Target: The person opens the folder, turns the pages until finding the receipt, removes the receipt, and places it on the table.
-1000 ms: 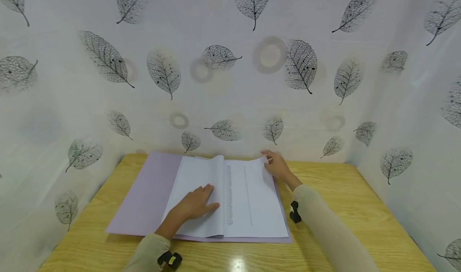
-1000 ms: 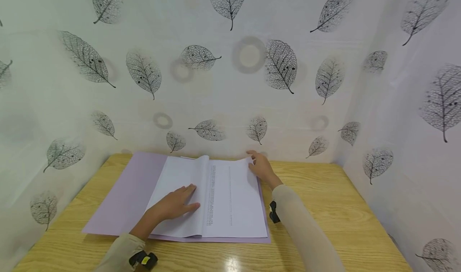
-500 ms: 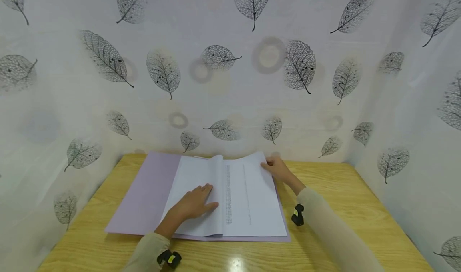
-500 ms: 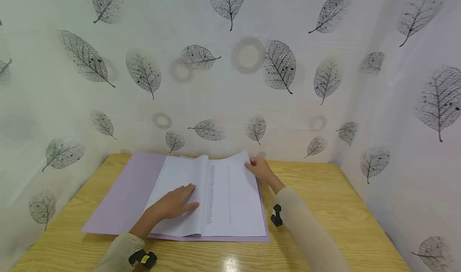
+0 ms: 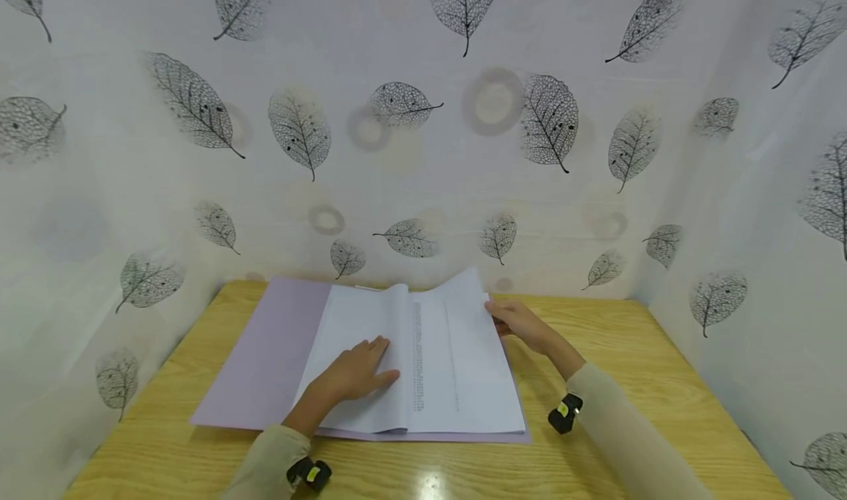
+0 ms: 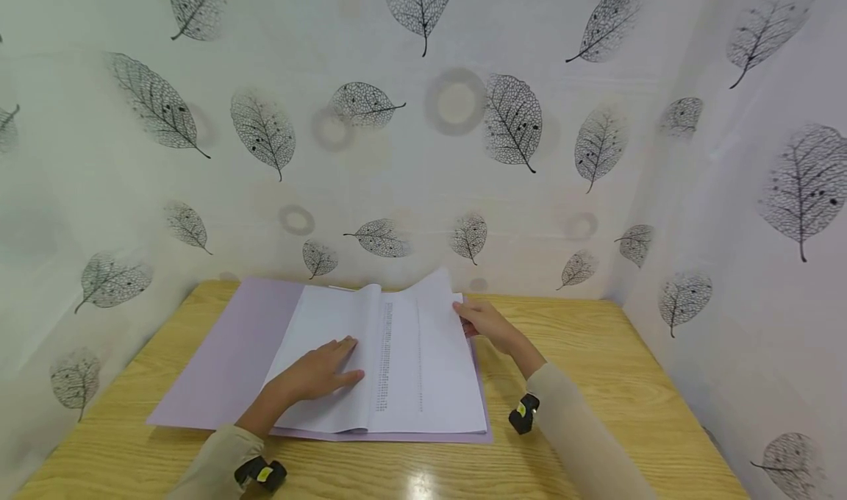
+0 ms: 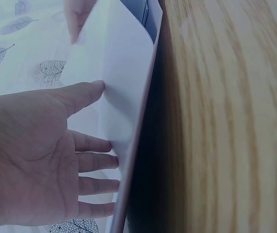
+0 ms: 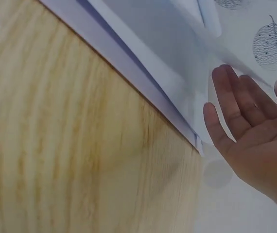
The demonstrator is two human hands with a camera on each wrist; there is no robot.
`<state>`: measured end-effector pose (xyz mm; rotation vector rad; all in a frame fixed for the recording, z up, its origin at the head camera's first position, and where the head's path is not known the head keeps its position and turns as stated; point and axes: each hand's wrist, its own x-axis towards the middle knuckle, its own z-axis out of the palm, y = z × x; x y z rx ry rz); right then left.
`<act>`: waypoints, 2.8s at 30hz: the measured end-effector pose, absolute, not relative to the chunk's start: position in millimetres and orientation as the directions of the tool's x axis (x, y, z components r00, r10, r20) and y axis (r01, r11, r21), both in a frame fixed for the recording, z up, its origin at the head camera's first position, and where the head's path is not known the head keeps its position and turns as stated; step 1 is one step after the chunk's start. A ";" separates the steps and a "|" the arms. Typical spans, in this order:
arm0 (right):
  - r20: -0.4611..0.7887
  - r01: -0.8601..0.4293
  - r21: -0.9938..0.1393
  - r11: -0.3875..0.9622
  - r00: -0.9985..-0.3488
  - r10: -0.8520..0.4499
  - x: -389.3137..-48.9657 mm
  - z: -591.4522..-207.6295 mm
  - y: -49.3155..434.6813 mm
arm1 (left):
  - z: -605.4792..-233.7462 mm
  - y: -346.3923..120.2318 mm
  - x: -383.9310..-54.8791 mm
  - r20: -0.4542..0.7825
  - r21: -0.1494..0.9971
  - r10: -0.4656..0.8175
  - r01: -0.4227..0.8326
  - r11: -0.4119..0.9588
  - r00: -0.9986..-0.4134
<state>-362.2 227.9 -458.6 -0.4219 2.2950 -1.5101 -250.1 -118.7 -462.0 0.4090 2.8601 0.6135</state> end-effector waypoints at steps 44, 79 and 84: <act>-0.104 -0.028 -0.978 0.209 -0.799 -0.592 -323.9 -470.7 170.4 | -464.1 -119.8 -251.3 -0.106 0.438 0.301 0.227 0.870 -0.948; -0.109 -0.044 -0.958 0.282 -0.856 -0.506 -307.2 -467.3 142.8 | -446.9 -107.7 -249.5 0.358 0.520 0.255 0.418 0.744 -0.898; -0.102 -0.053 -0.958 0.282 -0.856 -0.507 -305.4 -464.0 141.3 | -447.0 -105.2 -246.8 0.309 0.511 0.269 0.398 0.762 -0.912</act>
